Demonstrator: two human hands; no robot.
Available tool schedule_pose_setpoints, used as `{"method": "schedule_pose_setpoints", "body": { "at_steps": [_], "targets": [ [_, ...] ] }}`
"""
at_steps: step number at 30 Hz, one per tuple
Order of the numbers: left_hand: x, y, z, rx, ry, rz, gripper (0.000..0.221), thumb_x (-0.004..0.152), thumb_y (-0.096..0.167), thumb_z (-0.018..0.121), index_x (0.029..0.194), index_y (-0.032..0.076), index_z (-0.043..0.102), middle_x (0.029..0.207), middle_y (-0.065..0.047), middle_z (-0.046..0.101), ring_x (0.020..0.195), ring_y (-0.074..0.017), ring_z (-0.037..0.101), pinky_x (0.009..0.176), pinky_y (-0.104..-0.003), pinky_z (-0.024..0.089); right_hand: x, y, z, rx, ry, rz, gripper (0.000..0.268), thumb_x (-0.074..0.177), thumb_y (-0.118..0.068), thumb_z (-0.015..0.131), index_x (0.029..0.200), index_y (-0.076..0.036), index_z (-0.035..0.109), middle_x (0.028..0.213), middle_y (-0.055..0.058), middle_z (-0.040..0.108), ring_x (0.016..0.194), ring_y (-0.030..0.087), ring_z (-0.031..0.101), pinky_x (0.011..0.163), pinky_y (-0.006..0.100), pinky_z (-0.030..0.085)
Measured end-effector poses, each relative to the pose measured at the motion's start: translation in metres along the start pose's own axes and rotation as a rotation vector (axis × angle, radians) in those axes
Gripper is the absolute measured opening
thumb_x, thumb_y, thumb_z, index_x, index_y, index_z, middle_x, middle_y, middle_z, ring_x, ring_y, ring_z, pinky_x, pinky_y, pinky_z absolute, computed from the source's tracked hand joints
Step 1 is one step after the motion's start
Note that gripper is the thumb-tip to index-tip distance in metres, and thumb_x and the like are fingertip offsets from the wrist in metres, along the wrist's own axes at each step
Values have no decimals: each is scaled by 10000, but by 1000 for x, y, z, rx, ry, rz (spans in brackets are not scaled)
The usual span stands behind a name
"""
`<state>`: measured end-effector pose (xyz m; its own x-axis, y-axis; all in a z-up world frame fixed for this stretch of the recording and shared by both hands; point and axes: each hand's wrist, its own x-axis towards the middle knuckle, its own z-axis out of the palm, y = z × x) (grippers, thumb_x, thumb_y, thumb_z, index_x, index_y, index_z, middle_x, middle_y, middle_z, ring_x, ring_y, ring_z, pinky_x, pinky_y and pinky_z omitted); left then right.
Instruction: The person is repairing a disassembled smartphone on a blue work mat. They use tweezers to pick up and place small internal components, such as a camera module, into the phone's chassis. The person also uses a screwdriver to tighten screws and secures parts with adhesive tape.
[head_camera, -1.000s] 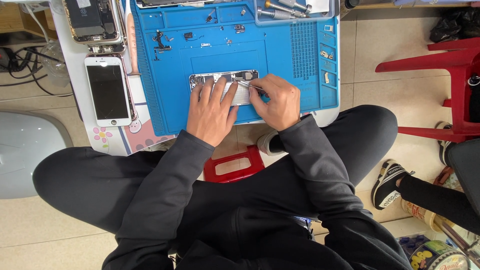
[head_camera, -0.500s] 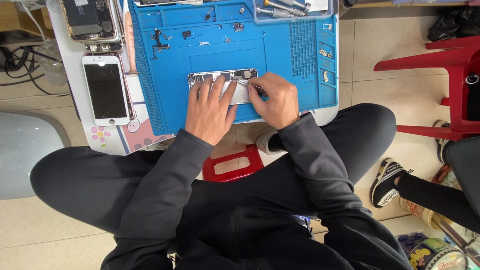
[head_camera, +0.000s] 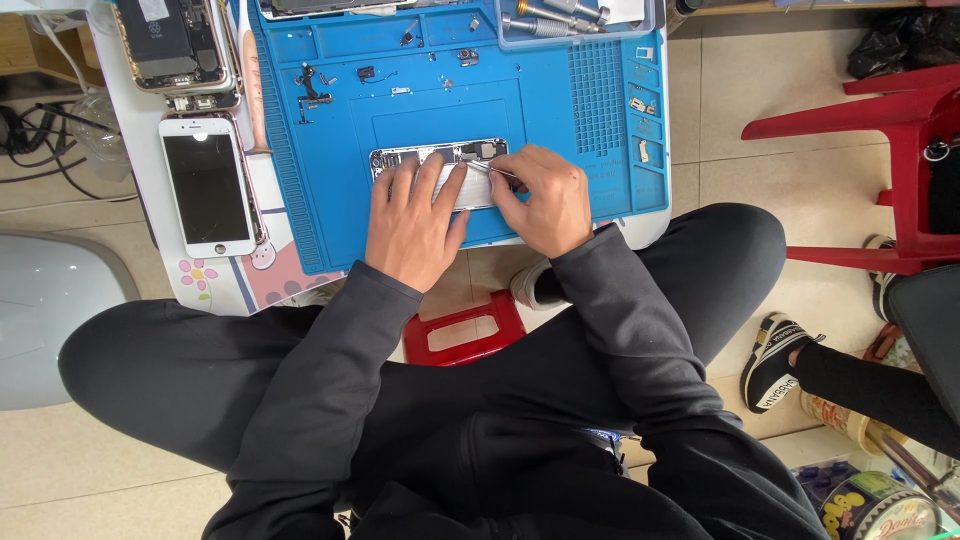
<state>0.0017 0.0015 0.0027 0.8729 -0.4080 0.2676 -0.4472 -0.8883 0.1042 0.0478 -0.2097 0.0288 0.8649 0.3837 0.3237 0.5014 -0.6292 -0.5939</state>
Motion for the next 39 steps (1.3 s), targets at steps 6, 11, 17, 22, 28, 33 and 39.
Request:
{"method": "schedule_pose_setpoints", "body": {
  "at_steps": [6, 11, 17, 22, 28, 33, 39],
  "targets": [
    [1, 1, 0, -8, 2, -6, 459, 1023, 409, 624, 1412, 165, 640, 1314, -116, 523, 1257, -301, 490, 1068, -495, 399, 3, -2, -2, 8, -20, 17, 52, 970, -45, 737, 989, -73, 776, 740, 53, 654, 657, 194, 673, 558, 294, 585],
    [1, 0, -2, -4, 9, 0, 456, 1022, 401, 620, 1409, 160, 638, 1310, -115, 516, 1250, -299, 484, 1064, -485, 394, 3, -2, -2, -1, -40, 31, 71, 978, -54, 724, 1002, -75, 787, 740, 51, 660, 646, 189, 670, 547, 284, 565],
    [0, 0, -4, -2, 11, 3, 461, 1022, 400, 626, 1414, 159, 632, 1317, -108, 512, 1252, -295, 479, 1063, -477, 389, 5, -11, -5, -58, -65, 26, 88, 983, -62, 711, 1000, -66, 796, 741, 49, 665, 622, 190, 670, 527, 297, 552],
    [2, 1, -5, -6, 22, 12, 464, 1011, 399, 631, 1406, 157, 637, 1307, -102, 514, 1242, -287, 478, 1052, -466, 384, 7, -12, -8, -101, -90, 30, 124, 1011, -109, 680, 1019, -88, 802, 761, 34, 665, 619, 208, 684, 524, 308, 555],
    [3, 0, -6, -16, 30, 20, 470, 991, 411, 661, 1383, 153, 643, 1300, -93, 513, 1228, -277, 479, 1038, -462, 387, 5, -18, -8, -201, -111, 33, 131, 1012, -139, 675, 1027, -97, 797, 781, 37, 675, 604, 217, 686, 517, 322, 570],
    [8, 0, -13, -51, 26, -5, 554, 907, 424, 720, 1369, 128, 643, 1323, -71, 551, 1209, -260, 510, 993, -456, 415, 0, -9, -5, -232, -98, 0, 168, 1002, -178, 624, 1004, -120, 781, 822, 16, 670, 633, 255, 713, 539, 357, 577],
    [14, -2, -16, 9, 77, 43, 567, 866, 487, 681, 1314, 139, 693, 1306, -33, 603, 1127, -233, 545, 944, -434, 443, -4, 0, 2, -181, -35, 29, 176, 979, -217, 587, 941, -116, 726, 831, 52, 649, 672, 339, 707, 550, 450, 570]
  ]
}}
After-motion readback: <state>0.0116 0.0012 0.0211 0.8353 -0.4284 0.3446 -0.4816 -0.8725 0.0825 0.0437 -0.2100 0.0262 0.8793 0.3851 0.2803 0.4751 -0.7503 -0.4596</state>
